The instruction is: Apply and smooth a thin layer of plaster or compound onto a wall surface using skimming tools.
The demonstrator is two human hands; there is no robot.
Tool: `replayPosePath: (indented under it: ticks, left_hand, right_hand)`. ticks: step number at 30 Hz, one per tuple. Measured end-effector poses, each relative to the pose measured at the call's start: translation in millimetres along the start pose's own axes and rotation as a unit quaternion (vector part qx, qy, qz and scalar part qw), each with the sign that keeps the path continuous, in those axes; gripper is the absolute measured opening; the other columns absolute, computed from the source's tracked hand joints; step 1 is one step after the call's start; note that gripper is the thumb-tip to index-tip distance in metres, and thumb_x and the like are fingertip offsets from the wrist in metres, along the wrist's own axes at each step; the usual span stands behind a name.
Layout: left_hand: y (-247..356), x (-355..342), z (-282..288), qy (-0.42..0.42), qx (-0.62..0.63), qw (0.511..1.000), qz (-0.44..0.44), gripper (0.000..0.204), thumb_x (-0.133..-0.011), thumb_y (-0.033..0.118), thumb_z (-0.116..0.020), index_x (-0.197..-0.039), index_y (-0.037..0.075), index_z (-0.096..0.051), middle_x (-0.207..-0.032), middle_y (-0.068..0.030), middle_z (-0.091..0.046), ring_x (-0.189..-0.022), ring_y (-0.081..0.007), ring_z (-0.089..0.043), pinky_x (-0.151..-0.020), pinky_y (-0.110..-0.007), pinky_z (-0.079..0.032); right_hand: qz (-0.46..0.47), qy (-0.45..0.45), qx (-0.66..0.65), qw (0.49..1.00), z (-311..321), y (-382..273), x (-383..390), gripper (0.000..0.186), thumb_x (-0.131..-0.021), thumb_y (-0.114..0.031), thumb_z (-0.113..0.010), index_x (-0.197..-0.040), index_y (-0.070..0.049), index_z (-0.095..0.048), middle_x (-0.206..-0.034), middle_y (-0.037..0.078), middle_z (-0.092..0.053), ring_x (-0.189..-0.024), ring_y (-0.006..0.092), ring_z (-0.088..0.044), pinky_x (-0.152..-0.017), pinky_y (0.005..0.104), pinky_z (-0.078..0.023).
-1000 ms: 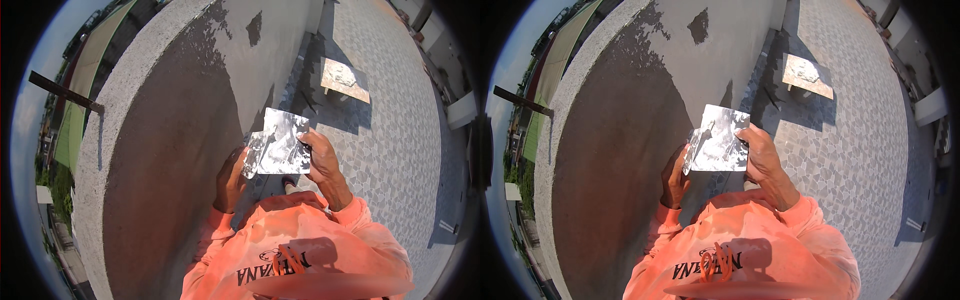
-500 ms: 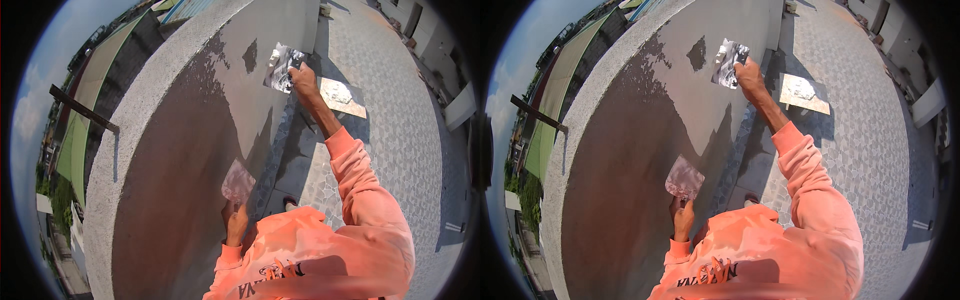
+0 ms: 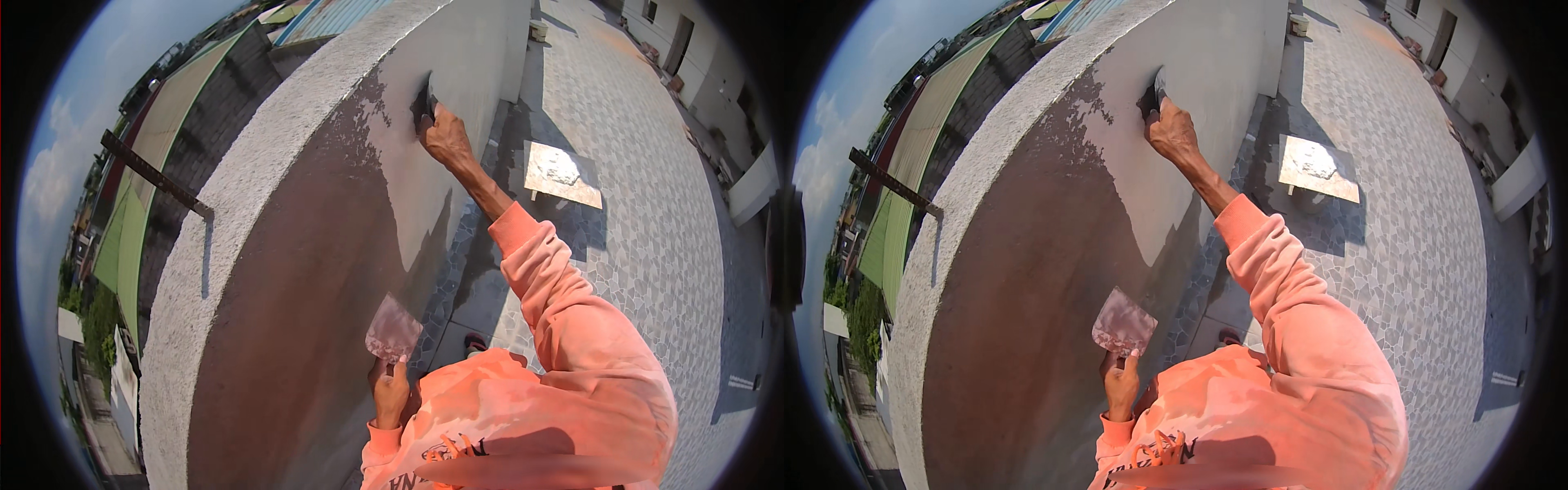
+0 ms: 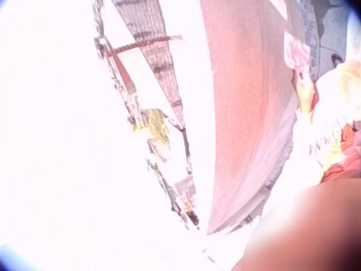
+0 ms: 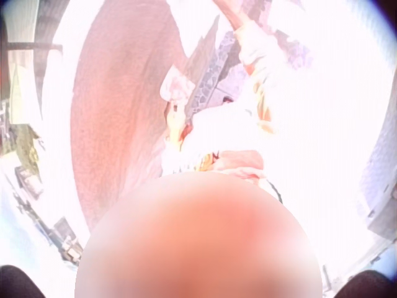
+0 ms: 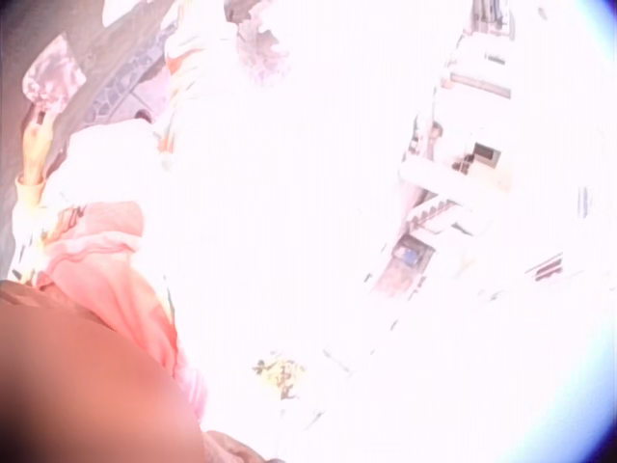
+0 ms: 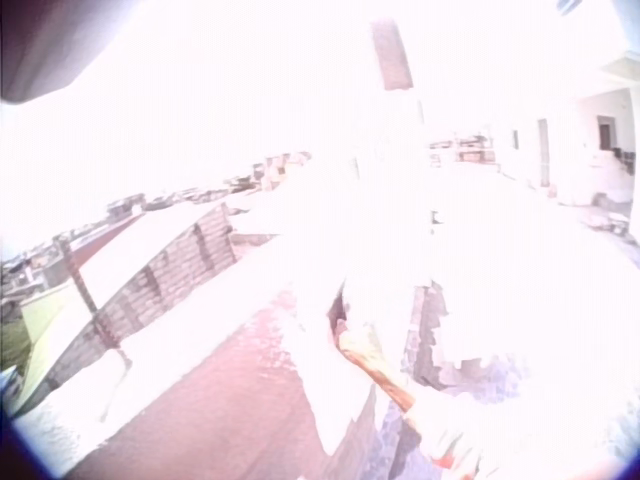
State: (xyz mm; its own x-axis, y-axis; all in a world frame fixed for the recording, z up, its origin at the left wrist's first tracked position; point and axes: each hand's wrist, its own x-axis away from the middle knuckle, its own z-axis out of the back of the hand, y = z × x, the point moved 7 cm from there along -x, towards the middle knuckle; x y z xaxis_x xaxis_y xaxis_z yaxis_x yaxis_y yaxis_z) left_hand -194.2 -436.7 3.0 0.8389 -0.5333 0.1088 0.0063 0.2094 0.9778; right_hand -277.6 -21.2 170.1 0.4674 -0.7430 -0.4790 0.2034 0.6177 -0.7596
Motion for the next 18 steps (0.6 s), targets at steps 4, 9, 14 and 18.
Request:
replayPosePath:
  ticks: [4, 9, 14, 18]
  left_hand:
    - [-6.6, -1.7, -0.9, -0.006, -0.006, 1.000, 0.016, 0.022, -0.088, 0.009, -0.057, -0.106, -0.003, -0.059, -0.092, -0.0082, -0.066, -0.078, -0.0143, -0.053, -0.072, -0.027, -0.044]
    - [10.1, -9.7, -8.1, -0.026, -0.004, 1.000, -0.004, 0.022, -0.089, 0.010, -0.058, -0.107, -0.002, -0.060, -0.091, -0.0070, -0.065, -0.077, -0.0132, -0.053, -0.071, -0.027, -0.044]
    - [22.8, -4.8, -5.5, -0.021, 0.010, 1.000, -0.002, 0.019, -0.090, 0.010, -0.057, -0.104, -0.002, -0.060, -0.085, -0.0034, -0.063, -0.070, -0.0108, -0.050, -0.065, -0.026, -0.043]
    - [14.2, 1.8, 3.5, 0.007, 0.000, 1.000, 0.025, 0.017, -0.089, 0.009, -0.057, -0.101, -0.003, -0.060, -0.079, -0.0015, -0.061, -0.066, -0.0091, -0.047, -0.060, -0.025, -0.041]
  right_hand:
    - [0.058, 0.013, 0.005, 0.998, -6.3, -42.2, 54.3, 0.015, -0.079, -0.009, -0.051, -0.083, 0.006, -0.051, -0.073, 0.029, -0.058, -0.070, 0.0473, -0.058, -0.068, 0.0515, -0.045]
    - [0.071, -0.005, -0.116, 0.991, 23.4, -73.9, 101.9, 0.015, -0.085, -0.008, -0.048, -0.090, 0.005, -0.054, -0.065, 0.022, -0.053, -0.056, 0.0316, -0.055, -0.059, 0.0407, -0.045]
    - [-0.086, 0.057, -0.109, 0.989, 60.4, 6.3, 64.0, 0.023, -0.084, -0.016, -0.047, -0.091, 0.004, -0.055, -0.070, 0.022, -0.058, -0.064, 0.0301, -0.060, -0.064, 0.0399, -0.047]
    - [-0.166, 0.055, -0.117, 0.978, 20.8, 79.0, 11.1, 0.022, -0.080, -0.017, -0.048, -0.081, 0.004, -0.056, -0.070, 0.020, -0.060, -0.066, 0.0300, -0.060, -0.065, 0.0408, -0.047]
